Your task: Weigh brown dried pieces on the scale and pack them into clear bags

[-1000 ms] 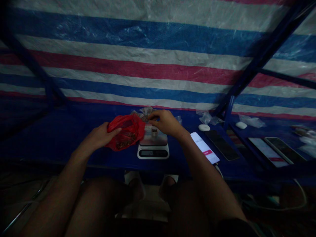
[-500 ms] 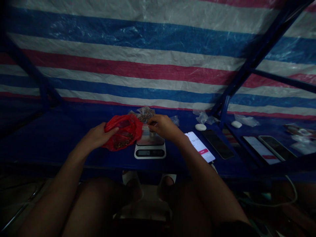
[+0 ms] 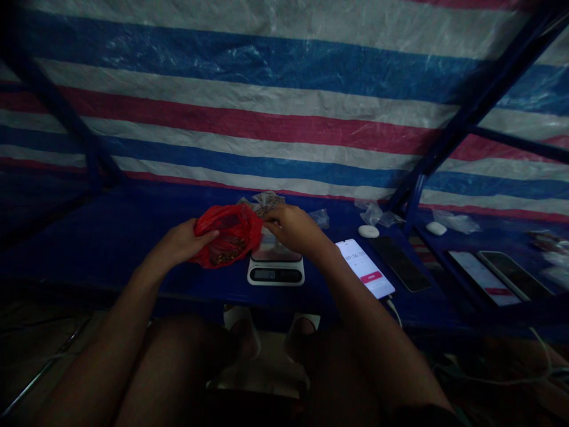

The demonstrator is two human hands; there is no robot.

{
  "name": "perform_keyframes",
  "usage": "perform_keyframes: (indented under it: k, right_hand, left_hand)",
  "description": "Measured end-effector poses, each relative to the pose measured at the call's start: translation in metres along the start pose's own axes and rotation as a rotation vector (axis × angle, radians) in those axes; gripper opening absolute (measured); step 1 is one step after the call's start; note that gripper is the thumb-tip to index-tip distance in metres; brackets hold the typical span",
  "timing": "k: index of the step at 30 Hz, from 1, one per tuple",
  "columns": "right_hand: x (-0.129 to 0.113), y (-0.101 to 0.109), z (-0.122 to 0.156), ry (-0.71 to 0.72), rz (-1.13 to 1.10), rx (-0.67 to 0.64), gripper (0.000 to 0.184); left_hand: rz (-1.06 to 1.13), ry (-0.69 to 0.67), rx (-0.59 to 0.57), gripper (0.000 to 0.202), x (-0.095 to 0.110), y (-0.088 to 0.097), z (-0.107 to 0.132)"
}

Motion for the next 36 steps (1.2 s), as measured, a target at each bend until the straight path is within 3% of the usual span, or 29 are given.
perform_keyframes:
  k: [5, 10, 15, 21, 26, 30, 36]
  right_hand:
    - [-0.038, -0.047, -0.030, 0.162, 0.101, -0.205, 0.030]
    - [-0.053, -0.078, -0.049, 0.129, 0.141, -0.421, 0.032]
    - [-0.048, -0.077, -0.051, 0.082, 0.157, -0.506, 0.023]
    - [-0.044, -0.076, -0.051, 0.082, 0.190, -0.475, 0.025]
    - [-0.036, -0.076, -0.052, 0.124, 0.117, -0.490, 0.025]
    - [-0.033, -0.079, -0.053, 0.144, 0.039, -0.492, 0.033]
    - [-0.039, -0.076, -0.053, 0.101, 0.098, -0.469, 0.034]
  left_hand:
    - [-0.095, -0.046, -0.056, 0.040, 0.002, -0.001, 0.002]
    - [-0.149, -0.033, -0.067, 0.037, 0.001, -0.002, 0.008]
    - [-0.189, -0.004, -0.098, 0.040, -0.002, -0.002, 0.010]
    - [-0.222, 0.011, -0.092, 0.037, -0.007, -0.002, 0.006]
    - [-0.107, -0.059, -0.128, 0.025, -0.009, -0.006, 0.004]
    - [-0.015, -0.071, -0.130, 0.029, -0.005, -0.009, 0.004]
    - [0.026, -0.060, -0.131, 0.031, -0.004, -0.008, 0.004]
Point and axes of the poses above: each hand's wrist, its own z-axis away from the middle knuckle, its own y-axis out of the back of the hand, x = y × z, the point moved 1 cm from there along -z, towards the middle knuckle, and after that the axes turned 3 degrees about -z, right-handed, at the moved point
